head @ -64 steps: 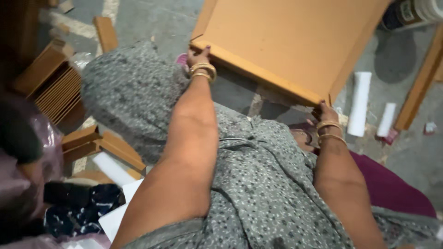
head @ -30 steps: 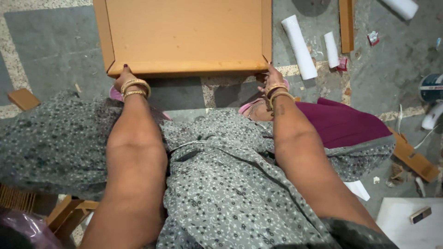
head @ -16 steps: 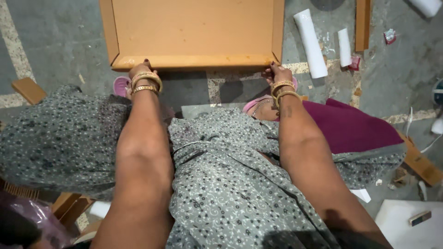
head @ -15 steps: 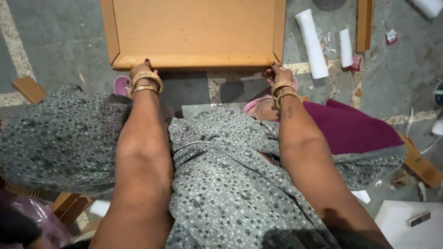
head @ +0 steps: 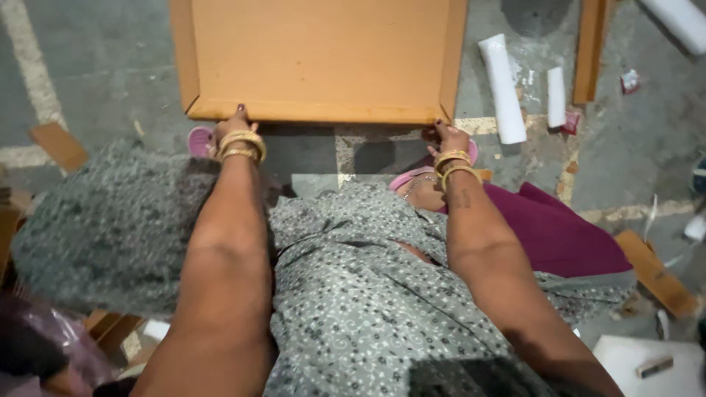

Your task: The person sits on the floor and assembles a cardboard box. They fold the flaps of the cardboard sheet, apply glue to the edges using a white foam roller, and press the flaps together to secure the structure.

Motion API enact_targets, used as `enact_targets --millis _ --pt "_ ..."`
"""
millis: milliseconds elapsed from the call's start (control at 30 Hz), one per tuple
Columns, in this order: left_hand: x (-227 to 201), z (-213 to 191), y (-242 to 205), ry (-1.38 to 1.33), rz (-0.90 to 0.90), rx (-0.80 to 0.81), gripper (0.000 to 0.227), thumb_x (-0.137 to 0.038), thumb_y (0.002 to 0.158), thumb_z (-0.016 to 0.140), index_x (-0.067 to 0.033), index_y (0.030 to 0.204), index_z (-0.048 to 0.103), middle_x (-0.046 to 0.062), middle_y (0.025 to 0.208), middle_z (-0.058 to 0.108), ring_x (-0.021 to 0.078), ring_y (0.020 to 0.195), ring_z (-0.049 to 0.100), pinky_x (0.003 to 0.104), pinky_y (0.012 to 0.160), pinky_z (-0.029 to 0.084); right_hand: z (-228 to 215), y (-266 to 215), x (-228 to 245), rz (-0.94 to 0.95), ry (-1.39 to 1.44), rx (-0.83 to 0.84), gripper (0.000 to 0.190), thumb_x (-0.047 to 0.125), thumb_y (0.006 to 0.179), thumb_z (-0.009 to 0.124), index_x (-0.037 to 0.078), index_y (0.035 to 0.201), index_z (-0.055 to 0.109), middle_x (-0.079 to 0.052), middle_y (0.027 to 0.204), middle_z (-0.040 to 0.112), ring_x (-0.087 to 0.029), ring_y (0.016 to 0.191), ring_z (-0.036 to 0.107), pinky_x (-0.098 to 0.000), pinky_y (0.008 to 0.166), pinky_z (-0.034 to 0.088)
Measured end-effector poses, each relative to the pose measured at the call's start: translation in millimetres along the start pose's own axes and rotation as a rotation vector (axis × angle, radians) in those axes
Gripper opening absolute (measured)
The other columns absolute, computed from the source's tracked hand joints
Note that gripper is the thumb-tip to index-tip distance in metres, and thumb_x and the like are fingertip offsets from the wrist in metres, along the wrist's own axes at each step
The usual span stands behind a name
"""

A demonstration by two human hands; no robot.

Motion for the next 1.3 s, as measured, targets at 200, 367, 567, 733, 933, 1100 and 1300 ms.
enact_targets --millis 200,367,567,733,933,1100,1300 --pt "13 20 29 0.105 -0.025 0.064 0.048 -0.038 0.092 0.069 0.0045 0.113 0.069 0.016 0.101 0.078 0.0242 0.083 0.076 0.035 0.067 0.061 5 23 -8 0.06 0.078 0.051 0.027 0.033 0.093 0.072 0.015 0.114 0.07 -0.003 0.098 0.076 -0.023 0.091 0.075 -0.0567 0.075 0.053" --pt "30 50 70 0.028 0.04 0.062 0.039 -0.028 0.09 0.071 0.0048 0.111 0.072 0.019 0.099 0.078 0.0301 0.083 0.077 0.041 0.071 0.058 16 37 -23 0.179 0.17 0.092 0.04 0.044 0.097 0.067 0.017 0.126 0.062 -0.01 0.106 0.069 -0.032 0.084 0.065 -0.0646 0.082 0.052" --pt "50 83 106 -0.008 0.009 0.017 0.043 -0.025 0.089 0.074 0.0072 0.118 0.073 0.021 0.109 0.079 0.0298 0.093 0.076 0.041 0.079 0.057 25 27 -3 0.191 0.006 0.039 0.051 0.055 0.092 0.06 0.021 0.13 0.06 -0.012 0.106 0.074 -0.038 0.087 0.072 -0.0577 0.074 0.05" --pt "45 74 93 0.016 0.029 -0.167 0.113 -0.026 0.075 0.085 -0.0066 0.155 0.007 0.026 0.144 0.047 0.0398 0.126 0.054 0.049 0.107 0.041 4 24 8 0.144 0.058 -0.135 0.053 0.043 0.09 0.079 0.018 0.133 0.06 -0.018 0.11 0.068 -0.037 0.088 0.068 -0.0563 0.07 0.055" --pt "5 18 19 0.269 0.067 -0.195 0.14 -0.04 0.067 0.095 -0.0148 0.158 -0.009 0.026 0.153 0.036 0.0385 0.145 0.035 0.047 0.126 0.021 12 9 64 -0.254 -0.218 -0.087 0.049 0.034 0.093 0.078 -0.001 0.121 0.06 -0.02 0.108 0.073 -0.032 0.083 0.075 -0.0462 0.059 0.064" --pt "-19 -3 -27 -0.034 0.007 -0.088 0.139 -0.022 0.064 0.093 -0.0261 0.162 -0.005 0.031 0.155 0.033 0.0391 0.133 0.052 0.039 0.094 0.061 18 10 71 -0.229 -0.183 -0.003 0.039 0.032 0.091 0.075 -0.001 0.11 0.069 -0.018 0.098 0.074 -0.03 0.075 0.075 -0.0431 0.056 0.064" --pt "-21 -8 -38 -0.005 -0.057 -0.055 0.13 -0.023 0.068 0.09 -0.0308 0.162 0.001 0.029 0.156 0.035 0.0358 0.124 0.063 0.033 0.076 0.063 16 20 70 -0.187 -0.229 0.003 0.04 0.032 0.091 0.071 -0.005 0.105 0.073 -0.018 0.091 0.075 -0.029 0.068 0.074 -0.0407 0.055 0.063"
Point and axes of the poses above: each hand's wrist, its own y-axis towards the middle knuckle, its own z-axis out of the palm, x = y × z, the point moved 10 cm from there along y, towards the middle knuckle
